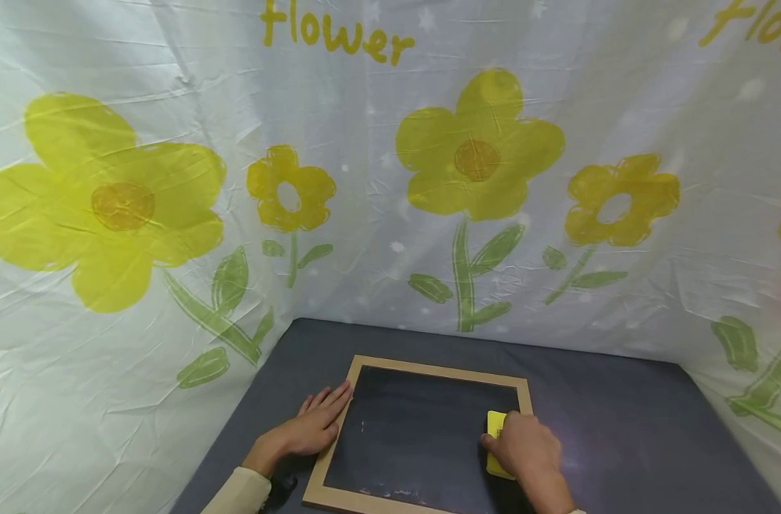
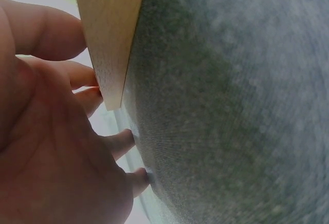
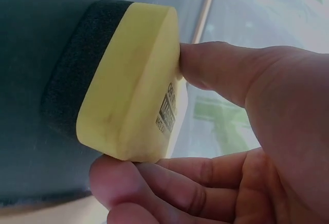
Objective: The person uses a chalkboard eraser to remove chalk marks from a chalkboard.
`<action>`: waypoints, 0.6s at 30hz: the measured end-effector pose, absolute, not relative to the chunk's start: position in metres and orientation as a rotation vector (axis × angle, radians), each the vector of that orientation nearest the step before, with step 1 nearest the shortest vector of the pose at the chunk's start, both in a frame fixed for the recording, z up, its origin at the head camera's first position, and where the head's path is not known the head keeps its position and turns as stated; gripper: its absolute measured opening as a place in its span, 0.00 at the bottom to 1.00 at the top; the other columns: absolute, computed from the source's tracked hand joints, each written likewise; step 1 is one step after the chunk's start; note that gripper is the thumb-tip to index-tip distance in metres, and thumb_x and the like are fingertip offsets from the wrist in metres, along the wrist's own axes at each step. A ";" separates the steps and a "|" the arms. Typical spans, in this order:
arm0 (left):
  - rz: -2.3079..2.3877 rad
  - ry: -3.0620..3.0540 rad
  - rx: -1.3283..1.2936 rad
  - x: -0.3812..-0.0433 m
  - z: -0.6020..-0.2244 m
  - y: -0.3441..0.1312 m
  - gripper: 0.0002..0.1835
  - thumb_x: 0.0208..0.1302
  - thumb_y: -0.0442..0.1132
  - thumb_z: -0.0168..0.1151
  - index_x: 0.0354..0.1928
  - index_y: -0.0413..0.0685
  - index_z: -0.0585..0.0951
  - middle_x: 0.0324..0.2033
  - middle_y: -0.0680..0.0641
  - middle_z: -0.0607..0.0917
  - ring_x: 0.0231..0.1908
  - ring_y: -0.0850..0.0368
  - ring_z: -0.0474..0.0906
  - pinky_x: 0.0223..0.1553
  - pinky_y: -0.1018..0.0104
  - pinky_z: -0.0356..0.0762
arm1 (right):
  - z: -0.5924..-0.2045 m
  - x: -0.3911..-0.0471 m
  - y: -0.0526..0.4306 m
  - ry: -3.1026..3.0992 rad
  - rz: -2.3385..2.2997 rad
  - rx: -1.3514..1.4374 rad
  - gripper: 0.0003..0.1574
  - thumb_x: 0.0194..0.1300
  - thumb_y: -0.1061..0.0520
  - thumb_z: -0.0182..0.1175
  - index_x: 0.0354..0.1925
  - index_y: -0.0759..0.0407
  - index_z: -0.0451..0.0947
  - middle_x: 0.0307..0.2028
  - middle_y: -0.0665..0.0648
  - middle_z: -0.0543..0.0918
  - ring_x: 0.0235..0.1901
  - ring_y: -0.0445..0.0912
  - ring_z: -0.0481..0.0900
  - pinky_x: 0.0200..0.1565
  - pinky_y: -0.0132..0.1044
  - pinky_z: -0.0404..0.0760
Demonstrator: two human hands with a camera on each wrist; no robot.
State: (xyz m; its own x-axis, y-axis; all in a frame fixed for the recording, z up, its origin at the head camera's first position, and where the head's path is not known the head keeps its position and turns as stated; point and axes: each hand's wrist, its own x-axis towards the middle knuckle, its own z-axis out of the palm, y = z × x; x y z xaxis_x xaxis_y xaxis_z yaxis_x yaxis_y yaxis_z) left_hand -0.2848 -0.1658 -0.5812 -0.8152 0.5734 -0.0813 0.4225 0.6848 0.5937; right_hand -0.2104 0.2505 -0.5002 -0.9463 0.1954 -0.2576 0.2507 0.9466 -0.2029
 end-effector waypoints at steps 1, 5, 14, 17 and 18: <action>0.832 2.633 0.785 -0.284 -0.578 -0.165 0.37 0.84 0.43 0.45 0.90 0.51 0.52 0.90 0.47 0.48 0.85 0.22 0.40 0.77 0.18 0.35 | -0.500 -0.211 0.249 2.869 -0.340 0.329 0.40 0.65 0.30 0.74 0.38 0.67 0.81 0.28 0.59 0.79 0.27 0.53 0.79 0.31 0.47 0.79; 0.814 2.632 0.760 -0.279 -0.569 -0.162 0.37 0.82 0.40 0.47 0.89 0.47 0.54 0.90 0.44 0.49 0.85 0.23 0.42 0.79 0.20 0.36 | -0.499 -0.211 0.242 2.896 -0.330 0.306 0.40 0.66 0.31 0.73 0.40 0.68 0.81 0.29 0.59 0.79 0.28 0.53 0.79 0.31 0.47 0.79; 0.763 2.654 0.725 -0.276 -0.561 -0.159 0.37 0.81 0.37 0.47 0.89 0.44 0.55 0.89 0.43 0.51 0.86 0.25 0.43 0.80 0.21 0.37 | -0.507 -0.218 0.235 2.928 -0.284 0.279 0.43 0.65 0.29 0.73 0.43 0.69 0.83 0.32 0.62 0.82 0.29 0.54 0.80 0.31 0.51 0.81; 0.748 2.661 0.722 -0.276 -0.562 -0.158 0.37 0.82 0.37 0.47 0.89 0.44 0.55 0.89 0.44 0.50 0.86 0.26 0.43 0.80 0.22 0.37 | -0.514 -0.223 0.233 2.927 -0.274 0.286 0.42 0.65 0.28 0.73 0.43 0.67 0.84 0.32 0.61 0.83 0.29 0.54 0.80 0.30 0.49 0.81; 0.754 2.657 0.720 -0.276 -0.562 -0.158 0.37 0.81 0.38 0.47 0.89 0.44 0.55 0.89 0.43 0.50 0.86 0.26 0.43 0.80 0.21 0.36 | -0.515 -0.224 0.232 2.926 -0.271 0.287 0.42 0.65 0.28 0.73 0.43 0.67 0.85 0.31 0.61 0.82 0.29 0.53 0.80 0.30 0.49 0.81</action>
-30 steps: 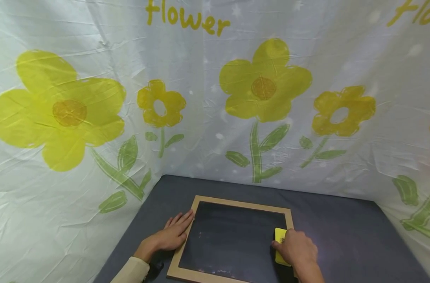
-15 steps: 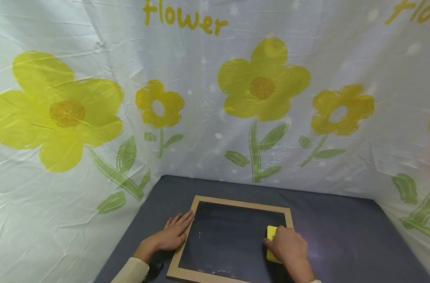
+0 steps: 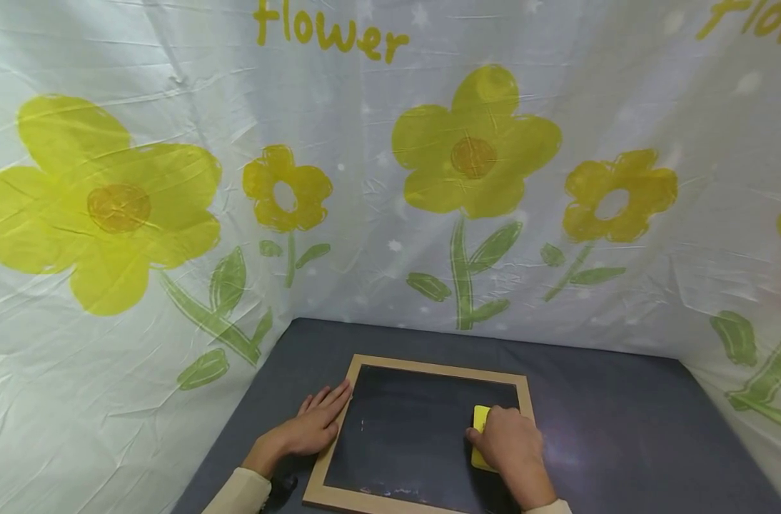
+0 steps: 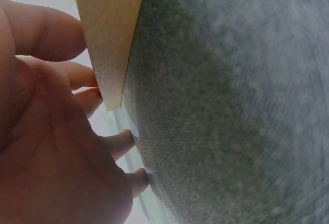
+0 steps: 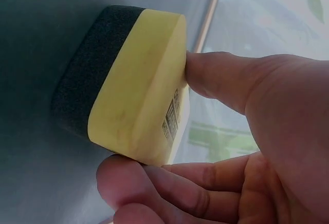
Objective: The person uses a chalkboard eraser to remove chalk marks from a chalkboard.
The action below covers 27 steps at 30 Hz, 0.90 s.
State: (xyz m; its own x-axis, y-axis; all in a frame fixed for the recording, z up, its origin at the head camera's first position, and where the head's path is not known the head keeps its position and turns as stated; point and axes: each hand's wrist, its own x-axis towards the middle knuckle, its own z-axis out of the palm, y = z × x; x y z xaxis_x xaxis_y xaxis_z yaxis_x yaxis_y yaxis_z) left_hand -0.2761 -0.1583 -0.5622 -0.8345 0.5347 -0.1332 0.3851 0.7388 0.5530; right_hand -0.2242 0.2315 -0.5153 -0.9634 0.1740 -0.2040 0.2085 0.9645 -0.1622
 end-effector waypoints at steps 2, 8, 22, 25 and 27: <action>0.751 2.660 0.722 -0.276 -0.562 -0.158 0.37 0.81 0.37 0.47 0.88 0.43 0.55 0.89 0.42 0.51 0.86 0.25 0.43 0.79 0.20 0.36 | -0.516 -0.226 0.228 2.927 -0.261 0.285 0.40 0.65 0.28 0.73 0.42 0.65 0.85 0.30 0.60 0.82 0.28 0.53 0.80 0.30 0.48 0.80; 0.731 2.670 0.722 -0.275 -0.561 -0.158 0.37 0.81 0.37 0.48 0.89 0.45 0.55 0.89 0.44 0.51 0.86 0.27 0.44 0.80 0.22 0.38 | -0.505 -0.220 0.212 2.977 -0.242 0.197 0.37 0.66 0.29 0.73 0.34 0.63 0.82 0.23 0.56 0.78 0.23 0.49 0.77 0.27 0.45 0.78; 0.718 2.687 0.714 -0.276 -0.561 -0.157 0.38 0.81 0.37 0.48 0.89 0.44 0.56 0.89 0.44 0.52 0.86 0.28 0.45 0.80 0.22 0.39 | -0.504 -0.222 0.191 3.033 -0.269 0.176 0.35 0.67 0.33 0.75 0.34 0.64 0.82 0.23 0.56 0.77 0.21 0.49 0.78 0.25 0.44 0.79; 0.716 2.684 0.711 -0.275 -0.561 -0.157 0.37 0.81 0.38 0.47 0.89 0.45 0.55 0.89 0.44 0.51 0.86 0.28 0.45 0.80 0.22 0.39 | -0.506 -0.223 0.188 3.029 -0.246 0.181 0.35 0.67 0.32 0.75 0.36 0.65 0.83 0.24 0.57 0.79 0.22 0.50 0.78 0.26 0.45 0.81; 0.714 2.690 0.715 -0.275 -0.561 -0.157 0.37 0.81 0.37 0.48 0.89 0.45 0.56 0.89 0.44 0.52 0.86 0.27 0.45 0.80 0.21 0.39 | -0.507 -0.224 0.186 3.029 -0.246 0.189 0.36 0.66 0.32 0.75 0.39 0.66 0.84 0.26 0.58 0.80 0.24 0.50 0.80 0.27 0.46 0.82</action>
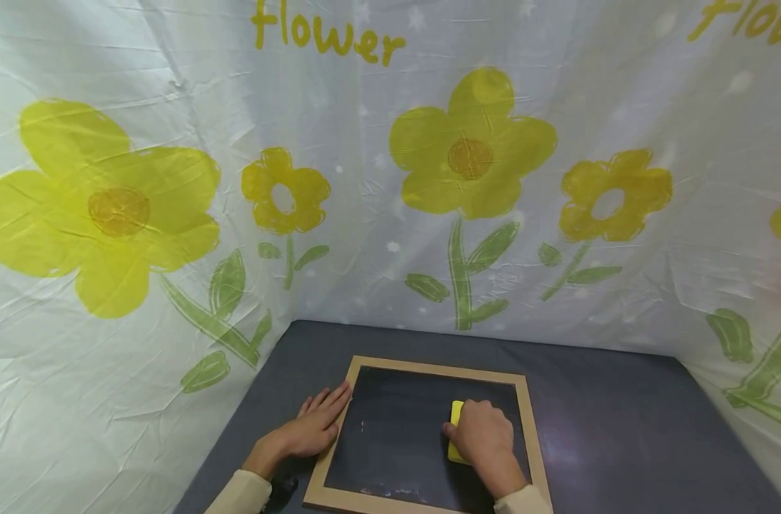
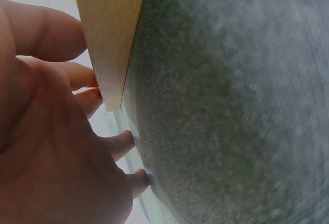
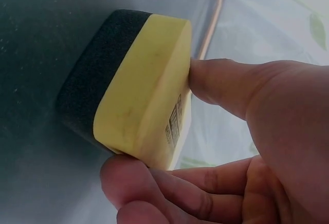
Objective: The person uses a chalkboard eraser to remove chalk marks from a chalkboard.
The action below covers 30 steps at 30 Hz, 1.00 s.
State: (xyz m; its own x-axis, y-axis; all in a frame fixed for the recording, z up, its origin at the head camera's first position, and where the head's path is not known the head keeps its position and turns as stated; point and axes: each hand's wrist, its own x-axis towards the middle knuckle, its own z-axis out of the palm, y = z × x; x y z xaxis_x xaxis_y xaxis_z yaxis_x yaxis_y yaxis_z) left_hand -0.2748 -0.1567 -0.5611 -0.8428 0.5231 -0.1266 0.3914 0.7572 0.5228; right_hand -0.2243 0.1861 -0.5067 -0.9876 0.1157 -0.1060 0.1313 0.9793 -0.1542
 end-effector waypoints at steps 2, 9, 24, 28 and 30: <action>0.715 2.691 0.712 -0.275 -0.561 -0.156 0.37 0.81 0.38 0.48 0.89 0.45 0.56 0.89 0.44 0.52 0.86 0.27 0.45 0.80 0.21 0.39 | -0.507 -0.225 0.185 3.034 -0.243 0.190 0.37 0.66 0.33 0.75 0.42 0.67 0.85 0.28 0.60 0.81 0.25 0.51 0.80 0.28 0.48 0.84; 0.729 2.676 0.702 -0.276 -0.562 -0.156 0.37 0.82 0.38 0.47 0.89 0.45 0.55 0.89 0.44 0.51 0.86 0.27 0.43 0.80 0.22 0.37 | -0.506 -0.226 0.183 3.059 -0.250 0.170 0.34 0.67 0.35 0.74 0.43 0.67 0.85 0.28 0.61 0.82 0.25 0.52 0.81 0.27 0.49 0.84; 0.720 2.681 0.712 -0.276 -0.564 -0.157 0.37 0.82 0.38 0.47 0.89 0.45 0.55 0.89 0.45 0.51 0.86 0.27 0.45 0.80 0.21 0.39 | -0.509 -0.229 0.169 3.077 -0.254 0.152 0.33 0.67 0.35 0.75 0.41 0.65 0.85 0.28 0.60 0.81 0.24 0.51 0.79 0.27 0.48 0.84; 0.716 2.682 0.708 -0.275 -0.561 -0.156 0.37 0.82 0.38 0.48 0.89 0.46 0.55 0.89 0.45 0.51 0.86 0.27 0.45 0.80 0.21 0.39 | -0.510 -0.230 0.166 3.100 -0.234 0.125 0.34 0.66 0.35 0.75 0.41 0.66 0.86 0.28 0.61 0.82 0.24 0.52 0.80 0.27 0.49 0.84; 0.713 2.684 0.707 -0.275 -0.561 -0.156 0.37 0.82 0.38 0.48 0.89 0.46 0.55 0.89 0.45 0.51 0.86 0.28 0.46 0.80 0.21 0.39 | -0.510 -0.231 0.164 3.106 -0.230 0.119 0.34 0.66 0.35 0.76 0.41 0.66 0.86 0.28 0.60 0.82 0.24 0.52 0.81 0.27 0.49 0.85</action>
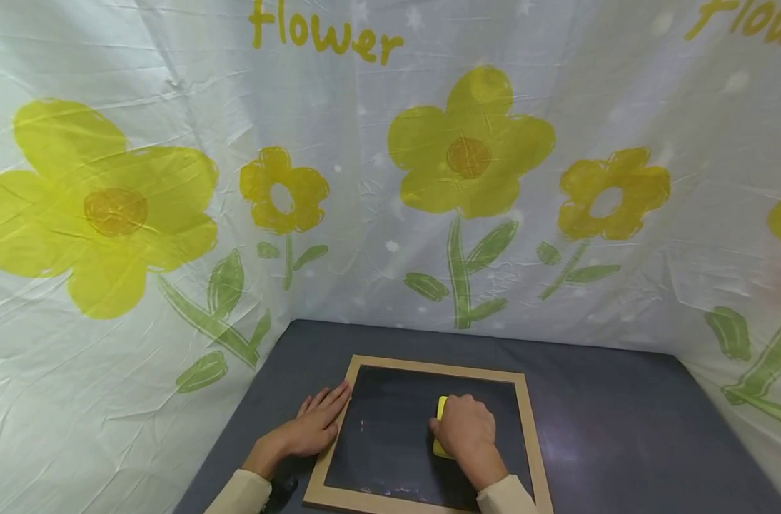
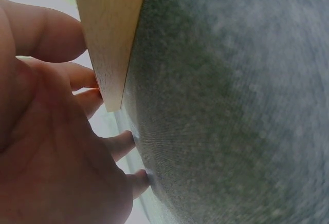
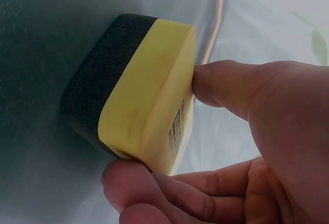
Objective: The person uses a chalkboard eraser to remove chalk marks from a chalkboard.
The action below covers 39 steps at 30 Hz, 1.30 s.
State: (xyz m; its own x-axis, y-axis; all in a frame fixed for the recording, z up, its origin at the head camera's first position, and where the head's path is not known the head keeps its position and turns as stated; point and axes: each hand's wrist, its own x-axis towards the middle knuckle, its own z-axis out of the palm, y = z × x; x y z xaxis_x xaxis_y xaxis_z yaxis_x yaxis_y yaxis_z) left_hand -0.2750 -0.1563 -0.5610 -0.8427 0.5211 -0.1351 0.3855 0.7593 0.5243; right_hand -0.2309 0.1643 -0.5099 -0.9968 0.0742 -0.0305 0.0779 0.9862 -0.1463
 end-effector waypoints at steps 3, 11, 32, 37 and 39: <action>0.713 2.685 0.706 -0.276 -0.562 -0.157 0.37 0.81 0.38 0.48 0.89 0.45 0.55 0.89 0.45 0.52 0.86 0.28 0.46 0.80 0.22 0.39 | -0.510 -0.232 0.160 3.099 -0.239 0.111 0.34 0.66 0.35 0.76 0.41 0.66 0.86 0.28 0.60 0.81 0.25 0.51 0.81 0.27 0.48 0.85; 0.785 2.663 0.741 -0.275 -0.564 -0.160 0.37 0.83 0.40 0.46 0.89 0.46 0.55 0.89 0.43 0.51 0.85 0.22 0.44 0.79 0.19 0.37 | -0.512 -0.236 0.143 3.079 -0.258 0.082 0.33 0.66 0.34 0.75 0.41 0.65 0.86 0.29 0.60 0.81 0.26 0.51 0.80 0.28 0.48 0.84; 0.763 2.682 0.706 -0.279 -0.569 -0.160 0.37 0.81 0.39 0.49 0.89 0.47 0.57 0.89 0.45 0.52 0.86 0.26 0.44 0.80 0.21 0.37 | -0.508 -0.243 0.106 3.065 -0.281 0.051 0.34 0.65 0.34 0.76 0.43 0.64 0.87 0.30 0.60 0.81 0.27 0.52 0.81 0.31 0.49 0.86; 0.795 2.667 0.745 -0.278 -0.569 -0.161 0.37 0.82 0.40 0.47 0.89 0.46 0.55 0.89 0.45 0.51 0.85 0.23 0.44 0.78 0.19 0.38 | -0.509 -0.244 0.096 3.068 -0.299 0.037 0.33 0.65 0.34 0.76 0.42 0.64 0.87 0.30 0.59 0.81 0.27 0.51 0.81 0.31 0.49 0.86; 0.810 2.664 0.752 -0.278 -0.570 -0.162 0.38 0.81 0.41 0.46 0.89 0.47 0.54 0.90 0.45 0.50 0.85 0.22 0.44 0.78 0.19 0.37 | -0.508 -0.244 0.092 3.077 -0.303 0.024 0.34 0.65 0.34 0.77 0.42 0.64 0.87 0.30 0.59 0.81 0.27 0.51 0.81 0.31 0.49 0.86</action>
